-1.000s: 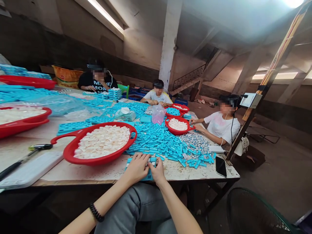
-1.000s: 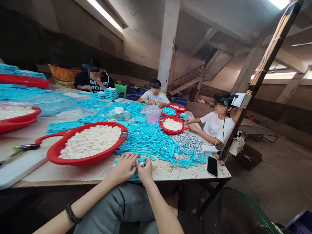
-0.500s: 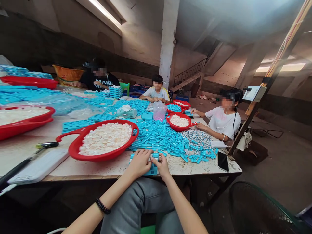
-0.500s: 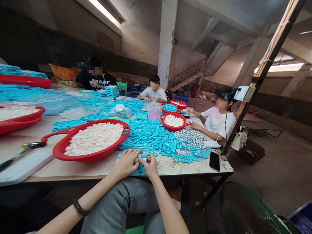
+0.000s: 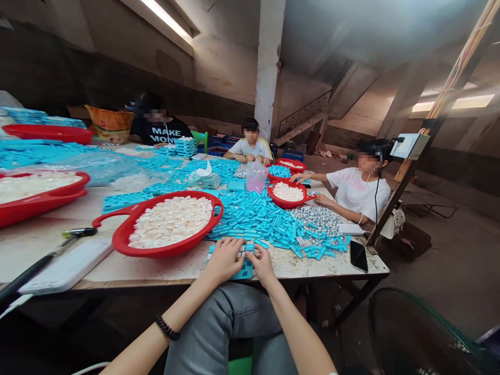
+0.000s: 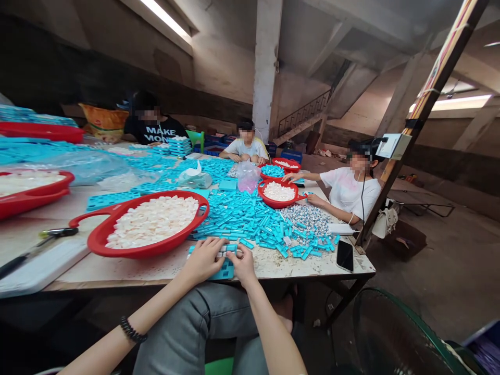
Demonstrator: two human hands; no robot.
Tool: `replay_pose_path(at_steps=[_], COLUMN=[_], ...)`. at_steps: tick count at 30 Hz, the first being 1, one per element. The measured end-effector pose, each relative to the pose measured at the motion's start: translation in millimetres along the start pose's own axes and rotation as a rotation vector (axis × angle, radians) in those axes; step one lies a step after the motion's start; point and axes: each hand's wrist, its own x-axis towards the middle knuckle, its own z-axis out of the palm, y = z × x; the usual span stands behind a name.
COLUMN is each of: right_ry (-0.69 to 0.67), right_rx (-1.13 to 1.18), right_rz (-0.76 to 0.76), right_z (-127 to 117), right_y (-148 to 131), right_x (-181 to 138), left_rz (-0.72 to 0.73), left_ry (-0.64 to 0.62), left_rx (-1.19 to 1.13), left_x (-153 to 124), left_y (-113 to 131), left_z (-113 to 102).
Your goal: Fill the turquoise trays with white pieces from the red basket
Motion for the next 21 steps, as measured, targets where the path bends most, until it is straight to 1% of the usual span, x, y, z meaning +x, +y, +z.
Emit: replay_pose_path(at_steps=[5,10,13,17,21], right_ry=[-0.015,-0.046,-0.038,-0.026,-0.052], right_rx=[0.031,0.118,0.149,0.114,0.087], right_rz=[-0.014,0.062,0.080,0.042,0.005], right_z=[0,-2,-2,0,0], right_y=[-3,-11,-13,-13,-9], right_x=[0,-5,-6,-4,1], left_rz=[-0.003,-0.004,0.002,0.011,-0.007], left_ry=[0.022,0.050,0.068,0.089,0.137], left_rx=[-0.007,-0.031,-0.041,-0.026,-0.019], left_x=[0,0,0,2,4], left_y=[0,2,2,-2,-5], left_z=[0,-3,-3,1,2])
